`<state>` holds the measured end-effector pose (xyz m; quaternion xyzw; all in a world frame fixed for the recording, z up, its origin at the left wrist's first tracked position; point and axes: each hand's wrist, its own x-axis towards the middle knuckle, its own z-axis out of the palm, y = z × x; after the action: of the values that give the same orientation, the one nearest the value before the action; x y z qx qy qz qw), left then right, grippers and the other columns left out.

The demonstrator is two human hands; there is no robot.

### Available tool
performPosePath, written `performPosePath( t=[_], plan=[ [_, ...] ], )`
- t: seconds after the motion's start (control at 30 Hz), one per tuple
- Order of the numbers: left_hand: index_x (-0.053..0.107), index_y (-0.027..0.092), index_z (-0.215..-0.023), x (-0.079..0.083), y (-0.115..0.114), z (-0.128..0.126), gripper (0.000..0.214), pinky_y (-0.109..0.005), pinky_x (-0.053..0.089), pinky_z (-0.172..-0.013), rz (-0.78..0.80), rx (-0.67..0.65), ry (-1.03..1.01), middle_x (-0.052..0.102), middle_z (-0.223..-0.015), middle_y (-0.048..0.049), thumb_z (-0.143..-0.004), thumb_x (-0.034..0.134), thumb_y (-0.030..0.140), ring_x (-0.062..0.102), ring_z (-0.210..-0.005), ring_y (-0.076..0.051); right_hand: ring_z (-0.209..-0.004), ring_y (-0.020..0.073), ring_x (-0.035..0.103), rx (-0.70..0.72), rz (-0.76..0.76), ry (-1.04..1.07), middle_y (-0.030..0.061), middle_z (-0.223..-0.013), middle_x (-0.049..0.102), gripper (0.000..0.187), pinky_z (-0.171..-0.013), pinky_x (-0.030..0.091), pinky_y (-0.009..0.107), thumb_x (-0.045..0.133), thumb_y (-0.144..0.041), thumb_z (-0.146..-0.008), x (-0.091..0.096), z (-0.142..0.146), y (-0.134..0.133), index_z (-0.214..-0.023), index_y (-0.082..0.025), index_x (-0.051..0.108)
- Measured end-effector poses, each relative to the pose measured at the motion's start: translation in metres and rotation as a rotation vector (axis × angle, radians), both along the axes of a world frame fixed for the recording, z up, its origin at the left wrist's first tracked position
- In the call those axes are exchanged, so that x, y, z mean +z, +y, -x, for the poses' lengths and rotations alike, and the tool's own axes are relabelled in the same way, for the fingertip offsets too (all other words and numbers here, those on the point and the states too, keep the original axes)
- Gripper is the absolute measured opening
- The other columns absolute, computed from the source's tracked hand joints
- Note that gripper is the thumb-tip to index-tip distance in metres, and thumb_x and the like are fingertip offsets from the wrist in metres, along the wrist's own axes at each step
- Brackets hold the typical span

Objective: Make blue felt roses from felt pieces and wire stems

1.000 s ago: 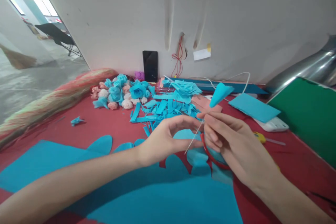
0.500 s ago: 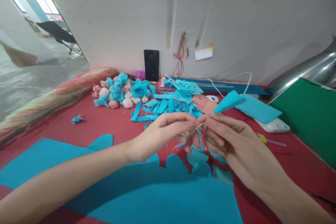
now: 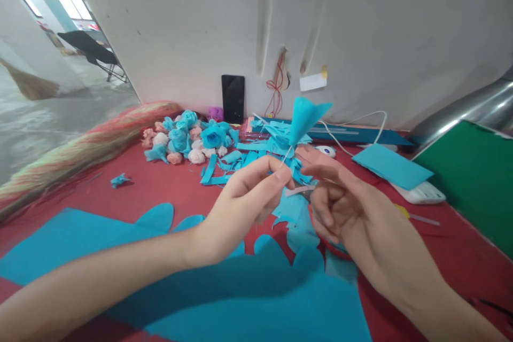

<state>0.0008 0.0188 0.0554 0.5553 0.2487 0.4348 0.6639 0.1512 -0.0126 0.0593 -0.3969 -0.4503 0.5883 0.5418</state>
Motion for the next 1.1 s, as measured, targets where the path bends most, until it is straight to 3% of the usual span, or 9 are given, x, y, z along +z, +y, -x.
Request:
performPosePath(
  t=[0.2,0.43,0.6,0.77,0.93,1.1],
  plan=[
    [0.052,0.016,-0.076,0.001,0.002,-0.001,0.01,-0.019,0.014,-0.037,-0.071,0.035,0.104,0.027,-0.043,0.0102,-0.079,0.056,0.025,0.019,-0.04,-0.003,-0.047,0.013,0.048,0.023,0.061,0.046,0.0009,-0.059,0.053,0.03,-0.038,0.041,0.022,0.039,-0.042,-0.089,0.003,-0.003,-0.001,-0.105,-0.022,0.055],
    [0.064,0.012,-0.092,-0.001,0.0,-0.001,0.025,-0.023,0.01,-0.039,-0.243,0.111,0.275,0.013,-0.047,0.0106,-0.07,0.065,0.024,0.012,-0.043,-0.005,-0.055,0.0158,0.056,0.0,0.01,0.05,0.005,-0.08,0.064,0.03,-0.04,0.046,0.024,0.049,-0.048,-0.083,0.002,-0.005,-0.007,-0.103,-0.026,0.055],
    [0.069,0.009,-0.091,-0.008,0.0,0.001,0.021,-0.024,0.012,-0.04,-0.409,0.238,0.315,0.012,-0.048,0.0098,-0.073,0.06,0.019,0.012,-0.043,-0.005,-0.052,0.0171,0.057,-0.007,-0.005,-0.029,0.0056,-0.084,0.066,0.036,-0.037,0.043,0.024,0.049,-0.055,-0.08,0.001,-0.007,-0.01,-0.104,-0.028,0.05],
    [0.072,0.016,-0.087,-0.013,0.006,0.003,0.019,-0.024,0.018,-0.04,-0.532,0.312,0.323,0.02,-0.044,0.0085,-0.073,0.061,0.021,0.016,-0.043,-0.006,-0.059,0.0197,0.06,-0.01,0.067,0.017,0.0056,-0.09,0.064,0.02,-0.042,0.048,0.028,0.047,-0.045,-0.084,0.002,-0.006,-0.012,-0.095,-0.028,0.047],
    [0.074,0.019,-0.077,-0.012,0.012,0.005,0.012,-0.024,0.025,-0.039,-0.575,0.362,0.34,0.037,-0.039,0.0049,-0.07,0.065,0.023,0.03,-0.042,-0.008,-0.057,0.0197,0.06,0.078,0.087,0.07,0.0062,-0.078,0.065,0.023,-0.042,0.047,0.027,0.047,-0.045,-0.084,0.004,-0.006,-0.012,-0.099,-0.027,0.048],
    [0.072,0.016,-0.072,-0.007,0.014,0.005,0.011,-0.023,0.016,-0.034,-0.413,0.289,0.339,0.027,-0.037,0.008,-0.07,0.065,0.024,0.021,-0.037,-0.005,-0.058,0.0151,0.06,0.097,0.045,0.057,0.0062,-0.095,0.065,0.024,-0.043,0.046,0.022,0.039,-0.039,-0.09,0.001,-0.008,-0.01,-0.107,-0.03,0.052]
  ],
)
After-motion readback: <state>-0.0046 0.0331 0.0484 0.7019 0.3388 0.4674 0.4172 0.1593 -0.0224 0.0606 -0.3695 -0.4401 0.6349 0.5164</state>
